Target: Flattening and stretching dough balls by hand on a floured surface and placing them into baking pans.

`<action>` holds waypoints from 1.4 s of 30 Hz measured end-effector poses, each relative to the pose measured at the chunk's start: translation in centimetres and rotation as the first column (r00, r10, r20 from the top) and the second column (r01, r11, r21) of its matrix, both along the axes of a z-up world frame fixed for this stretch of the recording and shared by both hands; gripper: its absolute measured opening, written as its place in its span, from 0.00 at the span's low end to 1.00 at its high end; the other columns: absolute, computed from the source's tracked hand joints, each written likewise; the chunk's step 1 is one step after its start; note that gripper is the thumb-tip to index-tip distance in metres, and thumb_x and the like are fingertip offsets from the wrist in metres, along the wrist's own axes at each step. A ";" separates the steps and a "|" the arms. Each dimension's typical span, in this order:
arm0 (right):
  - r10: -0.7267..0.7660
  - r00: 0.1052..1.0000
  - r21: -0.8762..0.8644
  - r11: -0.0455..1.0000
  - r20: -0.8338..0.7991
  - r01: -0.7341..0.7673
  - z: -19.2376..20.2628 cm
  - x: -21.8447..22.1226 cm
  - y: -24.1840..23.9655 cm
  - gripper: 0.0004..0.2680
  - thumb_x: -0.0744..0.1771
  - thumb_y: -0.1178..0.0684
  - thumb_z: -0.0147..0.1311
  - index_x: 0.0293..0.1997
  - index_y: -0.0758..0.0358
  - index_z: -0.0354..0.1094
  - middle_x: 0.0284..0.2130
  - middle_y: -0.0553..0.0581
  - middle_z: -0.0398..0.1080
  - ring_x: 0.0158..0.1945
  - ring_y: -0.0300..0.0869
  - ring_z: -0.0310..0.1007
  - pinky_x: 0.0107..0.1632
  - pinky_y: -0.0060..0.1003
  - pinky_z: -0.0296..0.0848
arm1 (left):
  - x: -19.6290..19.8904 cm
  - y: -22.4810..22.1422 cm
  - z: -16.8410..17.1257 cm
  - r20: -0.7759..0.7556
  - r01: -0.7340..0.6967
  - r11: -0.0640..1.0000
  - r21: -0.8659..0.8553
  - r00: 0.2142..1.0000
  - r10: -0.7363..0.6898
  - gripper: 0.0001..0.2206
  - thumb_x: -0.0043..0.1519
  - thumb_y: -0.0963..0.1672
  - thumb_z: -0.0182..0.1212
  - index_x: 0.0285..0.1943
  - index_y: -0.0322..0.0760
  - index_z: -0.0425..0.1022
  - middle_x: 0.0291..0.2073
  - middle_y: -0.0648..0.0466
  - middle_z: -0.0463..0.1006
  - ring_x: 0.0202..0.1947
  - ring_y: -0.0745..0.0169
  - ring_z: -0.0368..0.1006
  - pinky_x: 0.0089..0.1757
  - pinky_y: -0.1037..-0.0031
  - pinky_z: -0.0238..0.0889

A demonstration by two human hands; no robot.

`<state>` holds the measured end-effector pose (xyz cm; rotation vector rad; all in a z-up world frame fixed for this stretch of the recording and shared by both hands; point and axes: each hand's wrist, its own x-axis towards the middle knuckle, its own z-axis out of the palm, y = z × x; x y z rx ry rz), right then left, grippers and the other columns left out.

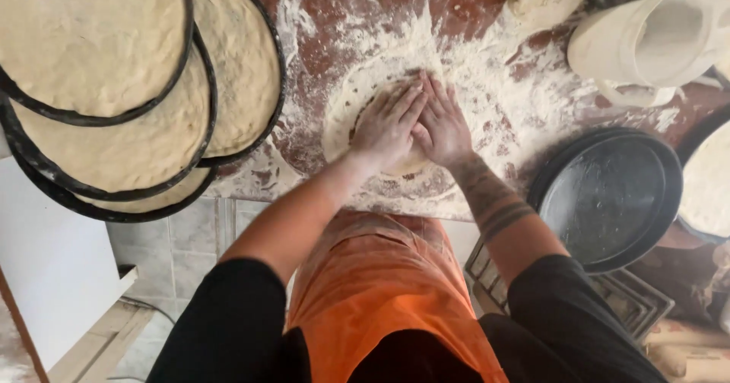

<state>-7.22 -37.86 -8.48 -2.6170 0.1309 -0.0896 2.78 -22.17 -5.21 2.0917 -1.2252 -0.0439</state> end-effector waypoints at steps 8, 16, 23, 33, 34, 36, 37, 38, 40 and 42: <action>0.149 0.950 -0.140 0.971 -0.276 -0.193 4.0 -4.5 2.5 0.32 0.70 0.26 0.33 0.78 0.60 0.46 0.74 0.70 0.48 0.76 0.61 0.48 0.76 0.61 0.36 | 4.3 1.4 2.6 0.062 0.351 0.703 0.618 0.870 -0.489 0.36 0.67 0.59 0.48 0.81 0.44 0.51 0.79 0.48 0.49 0.79 0.48 0.35 0.71 0.53 0.30; 0.119 0.988 -0.092 0.987 -0.103 -0.129 5.2 -5.3 2.6 0.29 0.68 0.29 0.46 0.72 0.61 0.60 0.73 0.66 0.53 0.75 0.60 0.51 0.74 0.56 0.50 | 2.6 5.0 0.6 0.256 0.349 0.843 0.409 0.843 -0.473 0.35 0.65 0.59 0.49 0.77 0.41 0.60 0.75 0.46 0.59 0.77 0.46 0.46 0.71 0.50 0.32; 0.289 0.931 -0.169 0.929 -0.222 -0.329 6.0 -8.0 4.5 0.31 0.65 0.25 0.44 0.73 0.54 0.57 0.77 0.58 0.47 0.76 0.54 0.51 0.74 0.56 0.51 | 0.7 9.5 1.1 0.090 0.407 0.762 0.504 0.853 -0.515 0.39 0.56 0.60 0.60 0.76 0.45 0.62 0.77 0.49 0.57 0.77 0.46 0.46 0.69 0.45 0.35; 0.026 0.912 0.259 0.962 -0.409 0.089 11.1 -7.6 5.3 0.17 0.69 0.33 0.45 0.55 0.49 0.71 0.46 0.58 0.77 0.49 0.54 0.78 0.53 0.54 0.75 | -3.6 8.4 2.8 -0.113 0.447 0.788 0.423 0.889 -0.443 0.27 0.61 0.57 0.57 0.58 0.34 0.78 0.59 0.38 0.76 0.64 0.39 0.67 0.62 0.46 0.54; 0.072 0.921 0.145 0.989 -0.382 -0.018 9.8 -7.1 4.7 0.20 0.68 0.33 0.48 0.61 0.51 0.67 0.60 0.57 0.66 0.62 0.53 0.66 0.63 0.52 0.66 | -1.9 8.3 2.2 -0.055 0.439 0.750 0.495 0.877 -0.478 0.27 0.62 0.54 0.54 0.66 0.35 0.71 0.66 0.40 0.69 0.69 0.40 0.60 0.64 0.45 0.51; 0.118 0.926 0.021 0.993 -0.359 -0.118 8.5 -6.1 3.9 0.24 0.67 0.34 0.51 0.68 0.52 0.63 0.74 0.56 0.55 0.74 0.53 0.54 0.73 0.51 0.56 | -0.8 7.0 1.3 0.005 0.423 0.709 0.564 0.857 -0.516 0.29 0.64 0.51 0.52 0.75 0.37 0.63 0.73 0.43 0.62 0.74 0.42 0.52 0.66 0.44 0.47; 0.014 0.876 0.102 0.994 -0.483 0.041 8.3 -5.6 3.6 0.20 0.68 0.31 0.45 0.66 0.43 0.66 0.70 0.46 0.59 0.73 0.45 0.57 0.70 0.46 0.60 | -1.3 5.8 0.9 0.026 0.332 0.792 0.513 0.916 -0.401 0.25 0.59 0.51 0.55 0.64 0.38 0.72 0.62 0.45 0.71 0.64 0.45 0.64 0.59 0.50 0.56; -0.072 0.797 0.159 0.965 -0.600 0.207 8.1 -5.0 3.2 0.18 0.70 0.29 0.39 0.64 0.34 0.68 0.66 0.36 0.64 0.71 0.37 0.59 0.68 0.42 0.64 | -1.6 4.5 0.4 0.043 0.228 0.860 0.457 0.960 -0.278 0.23 0.54 0.52 0.59 0.54 0.39 0.81 0.50 0.47 0.81 0.54 0.48 0.75 0.52 0.55 0.65; -0.094 0.896 0.202 0.959 -0.434 0.198 8.3 -2.6 2.4 0.21 0.71 0.31 0.40 0.70 0.46 0.60 0.68 0.51 0.62 0.71 0.47 0.59 0.69 0.47 0.62 | 1.3 1.9 5.5 0.027 0.275 0.742 0.612 0.930 -0.366 0.28 0.60 0.56 0.52 0.65 0.40 0.71 0.64 0.48 0.69 0.66 0.48 0.58 0.60 0.54 0.52; -0.120 0.959 0.238 0.954 -0.255 0.183 6.9 -2.1 1.9 0.26 0.71 0.34 0.42 0.76 0.58 0.52 0.69 0.66 0.60 0.71 0.57 0.59 0.70 0.51 0.61 | 1.4 0.8 6.5 -0.009 0.308 0.598 0.740 0.893 -0.449 0.34 0.65 0.60 0.46 0.77 0.42 0.61 0.77 0.49 0.56 0.78 0.48 0.41 0.69 0.52 0.39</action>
